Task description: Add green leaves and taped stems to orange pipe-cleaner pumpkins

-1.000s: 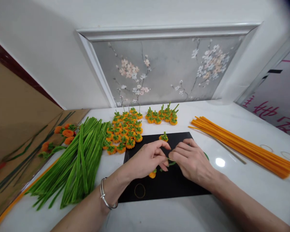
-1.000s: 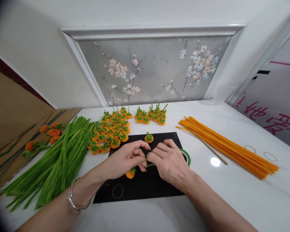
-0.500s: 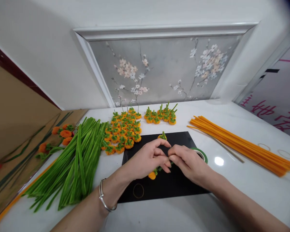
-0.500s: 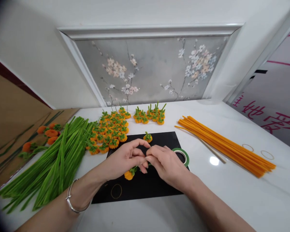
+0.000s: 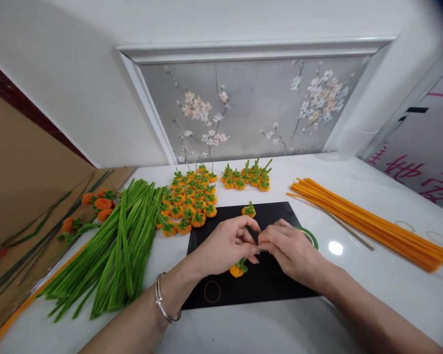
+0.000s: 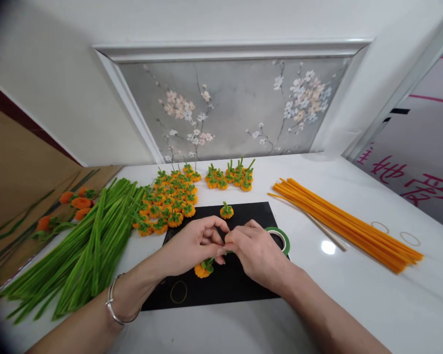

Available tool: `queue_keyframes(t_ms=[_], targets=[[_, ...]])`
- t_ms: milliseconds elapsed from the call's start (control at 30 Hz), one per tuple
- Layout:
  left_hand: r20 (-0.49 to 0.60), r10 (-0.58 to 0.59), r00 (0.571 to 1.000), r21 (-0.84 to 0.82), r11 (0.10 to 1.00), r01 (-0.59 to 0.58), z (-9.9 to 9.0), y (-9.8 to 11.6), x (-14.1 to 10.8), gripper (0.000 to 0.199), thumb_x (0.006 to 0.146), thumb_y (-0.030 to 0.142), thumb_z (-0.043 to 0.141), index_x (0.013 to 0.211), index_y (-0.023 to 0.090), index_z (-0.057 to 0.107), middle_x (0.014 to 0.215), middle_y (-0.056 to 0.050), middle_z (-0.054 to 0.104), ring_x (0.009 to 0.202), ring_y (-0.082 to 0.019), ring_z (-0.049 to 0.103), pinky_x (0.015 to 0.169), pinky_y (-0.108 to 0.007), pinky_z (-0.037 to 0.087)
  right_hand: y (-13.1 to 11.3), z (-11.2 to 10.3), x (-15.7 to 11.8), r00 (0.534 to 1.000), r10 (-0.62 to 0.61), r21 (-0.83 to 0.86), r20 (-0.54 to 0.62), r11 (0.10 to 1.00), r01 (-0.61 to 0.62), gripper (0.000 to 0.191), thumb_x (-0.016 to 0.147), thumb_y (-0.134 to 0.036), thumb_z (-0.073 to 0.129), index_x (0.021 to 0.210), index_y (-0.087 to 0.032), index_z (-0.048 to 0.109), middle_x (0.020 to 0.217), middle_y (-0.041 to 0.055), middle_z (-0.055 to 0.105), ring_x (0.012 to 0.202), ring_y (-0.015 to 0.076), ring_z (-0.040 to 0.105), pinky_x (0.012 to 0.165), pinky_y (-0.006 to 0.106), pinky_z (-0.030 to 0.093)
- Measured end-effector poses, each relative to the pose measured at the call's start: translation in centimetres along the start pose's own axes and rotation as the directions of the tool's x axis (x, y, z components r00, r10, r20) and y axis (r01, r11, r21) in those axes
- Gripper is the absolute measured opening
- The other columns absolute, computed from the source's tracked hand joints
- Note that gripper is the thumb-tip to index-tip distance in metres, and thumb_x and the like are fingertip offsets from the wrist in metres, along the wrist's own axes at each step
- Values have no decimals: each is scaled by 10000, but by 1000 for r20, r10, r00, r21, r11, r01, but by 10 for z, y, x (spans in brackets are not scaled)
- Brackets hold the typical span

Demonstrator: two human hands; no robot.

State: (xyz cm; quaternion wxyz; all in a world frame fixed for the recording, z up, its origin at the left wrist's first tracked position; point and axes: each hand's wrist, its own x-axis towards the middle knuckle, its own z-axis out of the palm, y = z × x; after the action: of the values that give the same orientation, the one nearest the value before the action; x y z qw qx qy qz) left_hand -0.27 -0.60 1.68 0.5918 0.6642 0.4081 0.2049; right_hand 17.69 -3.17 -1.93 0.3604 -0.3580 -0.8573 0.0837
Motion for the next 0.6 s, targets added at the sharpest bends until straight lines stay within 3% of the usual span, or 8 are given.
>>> queue_keyframes(t_ms=[267, 600], targets=[[177, -50, 983, -105, 992, 69, -10, 0, -1, 206, 736, 129, 593, 898, 184, 478, 675, 23, 645, 566, -119, 653, 566, -217, 471, 3, -4, -2, 982, -153, -81, 111, 983, 162, 272, 893, -35, 334, 800, -180, 544, 702, 15, 608, 643, 136, 513, 675, 296, 333], [204, -6, 979, -114, 993, 30, -8, -3, 0, 141, 760, 173, 599, 884, 163, 533, 723, 1, 649, 644, -126, 670, 633, -233, 489, -1, -4, 1, 991, -136, -178, -16, 975, 131, 270, 870, -56, 371, 691, -174, 535, 594, -3, 566, 543, 116, 463, 646, 298, 319]])
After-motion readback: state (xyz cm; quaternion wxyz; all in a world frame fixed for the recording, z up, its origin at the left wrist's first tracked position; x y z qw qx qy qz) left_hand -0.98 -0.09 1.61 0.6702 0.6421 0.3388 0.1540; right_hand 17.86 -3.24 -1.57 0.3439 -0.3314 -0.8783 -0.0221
